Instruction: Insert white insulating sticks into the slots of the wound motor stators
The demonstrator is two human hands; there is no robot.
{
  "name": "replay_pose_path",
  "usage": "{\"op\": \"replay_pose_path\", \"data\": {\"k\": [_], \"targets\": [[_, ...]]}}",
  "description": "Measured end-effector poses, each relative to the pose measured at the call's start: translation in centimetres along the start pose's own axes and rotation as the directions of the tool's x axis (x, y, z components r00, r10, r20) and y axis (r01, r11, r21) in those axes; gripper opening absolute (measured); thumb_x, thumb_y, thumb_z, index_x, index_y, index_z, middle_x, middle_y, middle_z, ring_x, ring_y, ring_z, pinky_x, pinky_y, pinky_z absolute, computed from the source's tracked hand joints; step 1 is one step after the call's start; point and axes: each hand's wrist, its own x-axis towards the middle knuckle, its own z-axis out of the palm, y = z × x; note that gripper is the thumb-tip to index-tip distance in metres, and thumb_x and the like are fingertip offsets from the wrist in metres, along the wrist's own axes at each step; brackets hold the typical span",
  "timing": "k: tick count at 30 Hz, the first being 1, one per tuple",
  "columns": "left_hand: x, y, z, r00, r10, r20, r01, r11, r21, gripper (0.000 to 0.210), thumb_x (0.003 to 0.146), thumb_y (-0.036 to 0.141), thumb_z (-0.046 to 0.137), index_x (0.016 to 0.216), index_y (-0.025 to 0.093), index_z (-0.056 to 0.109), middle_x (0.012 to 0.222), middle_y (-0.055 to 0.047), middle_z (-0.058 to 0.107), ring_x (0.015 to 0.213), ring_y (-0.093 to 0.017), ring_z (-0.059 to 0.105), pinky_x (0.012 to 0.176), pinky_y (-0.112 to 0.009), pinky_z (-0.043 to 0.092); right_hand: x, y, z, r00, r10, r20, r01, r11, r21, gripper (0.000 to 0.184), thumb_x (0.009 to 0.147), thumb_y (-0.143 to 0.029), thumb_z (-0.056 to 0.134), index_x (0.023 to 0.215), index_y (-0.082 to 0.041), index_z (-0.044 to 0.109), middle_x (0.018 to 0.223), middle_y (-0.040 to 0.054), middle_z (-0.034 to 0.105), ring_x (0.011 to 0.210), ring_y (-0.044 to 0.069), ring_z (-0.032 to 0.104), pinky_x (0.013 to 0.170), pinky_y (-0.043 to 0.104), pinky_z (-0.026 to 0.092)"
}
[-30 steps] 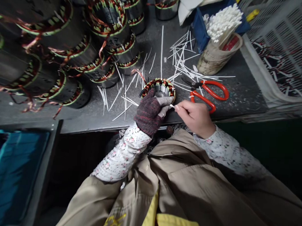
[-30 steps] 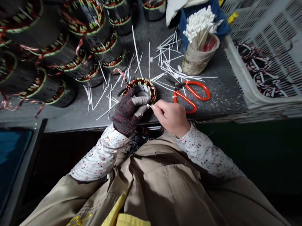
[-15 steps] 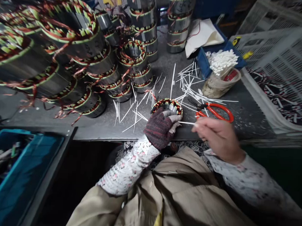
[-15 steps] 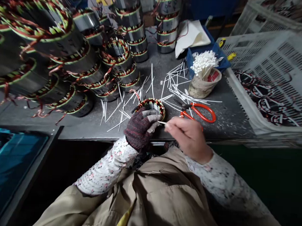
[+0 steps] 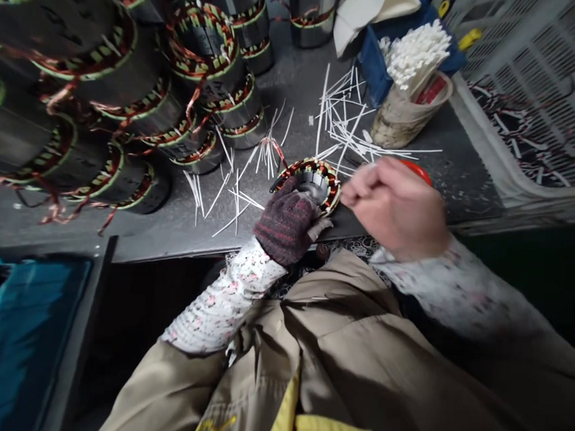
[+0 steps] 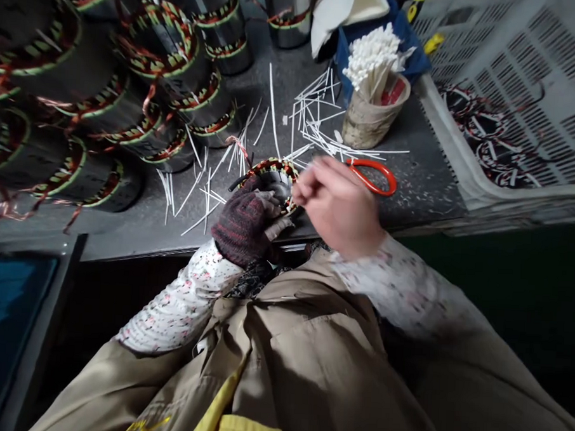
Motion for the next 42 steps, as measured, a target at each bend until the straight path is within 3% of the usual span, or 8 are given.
{"op": "replay_pose_path", "data": {"k": [6,9,13,17,24,28,35,42], "targets": [[-0.3,-0.9,-0.2,1.0,-0.005,-0.014,0.004,0.999,-0.044,0.023,0.098,0.041,0.065,0.09,0.02,0.061,0.09,-0.006,0.074,0.088,-0.023,0.073,0.1,-0.048,0.061,1.9,0.7,1.0,0.978,-0.208,0.014,0.192,0.873,-0.448,0.043,0.096,-0.061,0.053,0.078,-0.022,0.048,0.102,0.0092,0.063,0.087,0.016,0.063,0.075,0.03,0.053],[-0.4,-0.9,-0.6,0.999,-0.027,-0.019,0.025,0.994,-0.102,0.031,0.095,0.037,0.071,0.113,0.013,0.062,0.119,-0.015,0.072,0.115,-0.026,0.07,0.1,-0.044,0.061,0.8,0.3,-5.0,0.934,-0.319,0.163,0.305,0.468,-0.83,0.024,0.082,-0.04,0.067,0.079,-0.019,0.057,0.124,0.0176,0.066,0.113,0.029,0.064,0.096,0.041,0.052],[0.1,-0.2,-0.3,0.993,-0.054,0.101,0.047,0.996,0.072,0.058,0.089,0.048,0.077,0.129,0.008,0.063,0.131,-0.021,0.067,0.125,-0.033,0.065,0.116,-0.055,0.05,1.8,0.3,-12.2,0.99,0.059,0.13,0.136,-0.099,-0.986,0.056,0.073,-0.02,0.064,0.129,-0.012,0.066,0.117,0.0183,0.071,0.101,0.032,0.065,0.089,0.043,0.051],[0.6,-0.3,-0.3,0.956,-0.07,0.284,0.011,0.979,0.205,0.049,0.09,0.055,0.074,0.109,0.01,0.073,0.098,-0.013,0.075,0.102,-0.03,0.071,0.116,-0.055,0.047,3.4,0.3,-12.8,0.982,0.167,0.088,0.139,-0.323,-0.936,0.075,0.075,-0.017,0.065,0.15,-0.013,0.056,0.102,0.0161,0.073,0.078,0.025,0.064,0.067,0.033,0.042],[0.0,-1.5,-2.2,0.936,0.043,0.35,-0.126,0.968,0.217,0.047,0.091,0.057,0.072,0.111,0.015,0.073,0.104,-0.009,0.077,0.104,-0.026,0.071,0.122,-0.048,0.042,2.8,0.1,-7.6,0.975,-0.011,0.222,0.217,-0.155,-0.964,0.055,0.089,-0.037,0.063,0.139,-0.015,0.064,0.114,0.0158,0.074,0.097,0.028,0.065,0.078,0.035,0.045],[-0.4,-1.8,-2.1,0.94,0.036,0.338,-0.126,0.961,0.247,0.045,0.091,0.058,0.072,0.11,0.016,0.073,0.103,-0.007,0.077,0.104,-0.025,0.072,0.122,-0.047,0.043,3.6,0.5,-5.5,0.969,0.057,0.238,0.245,-0.267,-0.932,0.05,0.091,-0.036,0.056,0.135,-0.014,0.067,0.109,0.0167,0.074,0.103,0.032,0.065,0.083,0.039,0.046],[-0.2,-1.8,-2.0,0.951,0.073,0.3,-0.149,0.959,0.239,0.051,0.089,0.059,0.074,0.114,0.014,0.071,0.102,-0.007,0.076,0.101,-0.026,0.073,0.12,-0.049,0.047,2.6,-1.3,-8.4,0.915,0.112,0.388,0.404,-0.221,-0.888,0.055,0.088,-0.039,0.055,0.138,-0.018,0.066,0.11,0.0131,0.075,0.099,0.029,0.066,0.078,0.036,0.045],[-0.3,-2.2,-2.1,0.954,0.078,0.289,-0.129,0.978,0.164,0.047,0.095,0.055,0.068,0.118,0.014,0.069,0.113,-0.009,0.075,0.11,-0.026,0.07,0.125,-0.051,0.042,0.7,-1.2,-8.3,0.901,0.15,0.407,0.434,-0.355,-0.828,0.046,0.09,-0.033,0.051,0.128,-0.018,0.071,0.091,0.0106,0.074,0.076,0.025,0.062,0.063,0.034,0.035]]}}
